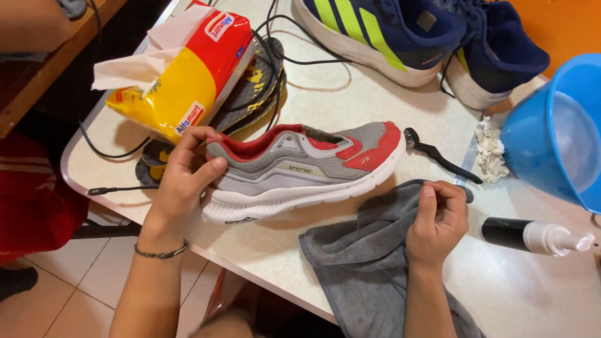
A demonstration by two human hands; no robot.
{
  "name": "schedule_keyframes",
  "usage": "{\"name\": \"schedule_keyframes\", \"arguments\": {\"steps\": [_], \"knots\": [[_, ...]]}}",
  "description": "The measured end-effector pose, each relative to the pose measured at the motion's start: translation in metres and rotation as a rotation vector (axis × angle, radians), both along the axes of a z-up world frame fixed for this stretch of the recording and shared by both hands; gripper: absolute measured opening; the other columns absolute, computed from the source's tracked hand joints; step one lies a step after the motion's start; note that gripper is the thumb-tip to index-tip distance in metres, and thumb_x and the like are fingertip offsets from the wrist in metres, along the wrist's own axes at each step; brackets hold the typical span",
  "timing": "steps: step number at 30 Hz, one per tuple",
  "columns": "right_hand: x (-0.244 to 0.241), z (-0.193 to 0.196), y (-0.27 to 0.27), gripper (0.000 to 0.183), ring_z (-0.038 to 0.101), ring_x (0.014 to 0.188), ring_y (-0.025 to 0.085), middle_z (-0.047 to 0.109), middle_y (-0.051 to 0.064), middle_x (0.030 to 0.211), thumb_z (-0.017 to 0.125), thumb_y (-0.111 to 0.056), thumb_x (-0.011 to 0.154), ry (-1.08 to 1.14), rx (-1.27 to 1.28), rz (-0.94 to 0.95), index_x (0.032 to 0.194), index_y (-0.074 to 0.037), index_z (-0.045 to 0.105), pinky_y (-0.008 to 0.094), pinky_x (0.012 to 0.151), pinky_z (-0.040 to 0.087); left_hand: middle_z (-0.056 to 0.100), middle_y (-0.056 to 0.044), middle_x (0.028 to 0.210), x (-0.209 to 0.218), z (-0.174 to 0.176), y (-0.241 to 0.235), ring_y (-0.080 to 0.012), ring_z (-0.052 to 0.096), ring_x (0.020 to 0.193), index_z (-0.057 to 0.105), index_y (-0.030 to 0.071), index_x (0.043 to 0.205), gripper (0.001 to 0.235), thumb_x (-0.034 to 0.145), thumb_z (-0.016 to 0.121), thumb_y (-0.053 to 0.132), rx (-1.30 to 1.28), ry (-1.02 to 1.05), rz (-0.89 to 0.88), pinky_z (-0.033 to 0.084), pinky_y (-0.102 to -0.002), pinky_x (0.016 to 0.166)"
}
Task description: The person cleans a gray and red sneaker by scrubbing the white midsole with a brush and a cleaning solution. They wipe the shoe with a gray cloth and continue scrubbing different sections of the sole and upper.
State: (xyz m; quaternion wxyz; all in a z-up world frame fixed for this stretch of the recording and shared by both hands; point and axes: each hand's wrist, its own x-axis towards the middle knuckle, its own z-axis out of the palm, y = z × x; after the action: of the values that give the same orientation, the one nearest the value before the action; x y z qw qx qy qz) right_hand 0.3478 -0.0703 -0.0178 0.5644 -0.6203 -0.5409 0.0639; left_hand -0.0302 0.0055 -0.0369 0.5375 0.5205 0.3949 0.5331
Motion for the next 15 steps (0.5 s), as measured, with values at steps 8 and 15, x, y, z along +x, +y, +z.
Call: {"name": "schedule_keyframes", "arguments": {"steps": [8, 15], "knots": [[0.002, -0.011, 0.000, 0.009, 0.057, 0.088, 0.024, 0.062, 0.019, 0.099, 0.060, 0.000, 0.111, -0.035, -0.006, 0.036, 0.106, 0.007, 0.061, 0.034, 0.080, 0.047, 0.054, -0.007, 0.103, -0.013, -0.029, 0.002, -0.0140, 0.064, 0.086, 0.053, 0.003, 0.125, 0.046, 0.090, 0.072, 0.027, -0.057, -0.058, -0.024, 0.055, -0.026, 0.072], [0.004, -0.016, -0.001, 0.010, 0.057, 0.089, 0.023, 0.061, 0.019, 0.099, 0.060, -0.001, 0.113, -0.037, -0.001, 0.032, 0.107, 0.007, 0.061, 0.034, 0.082, 0.047, 0.055, -0.009, 0.108, -0.013, -0.029, 0.002, -0.0183, 0.066, 0.097, 0.052, 0.006, 0.124, 0.049, 0.088, 0.076, 0.030, -0.074, -0.071, -0.094, 0.057, -0.030, 0.084]]}}
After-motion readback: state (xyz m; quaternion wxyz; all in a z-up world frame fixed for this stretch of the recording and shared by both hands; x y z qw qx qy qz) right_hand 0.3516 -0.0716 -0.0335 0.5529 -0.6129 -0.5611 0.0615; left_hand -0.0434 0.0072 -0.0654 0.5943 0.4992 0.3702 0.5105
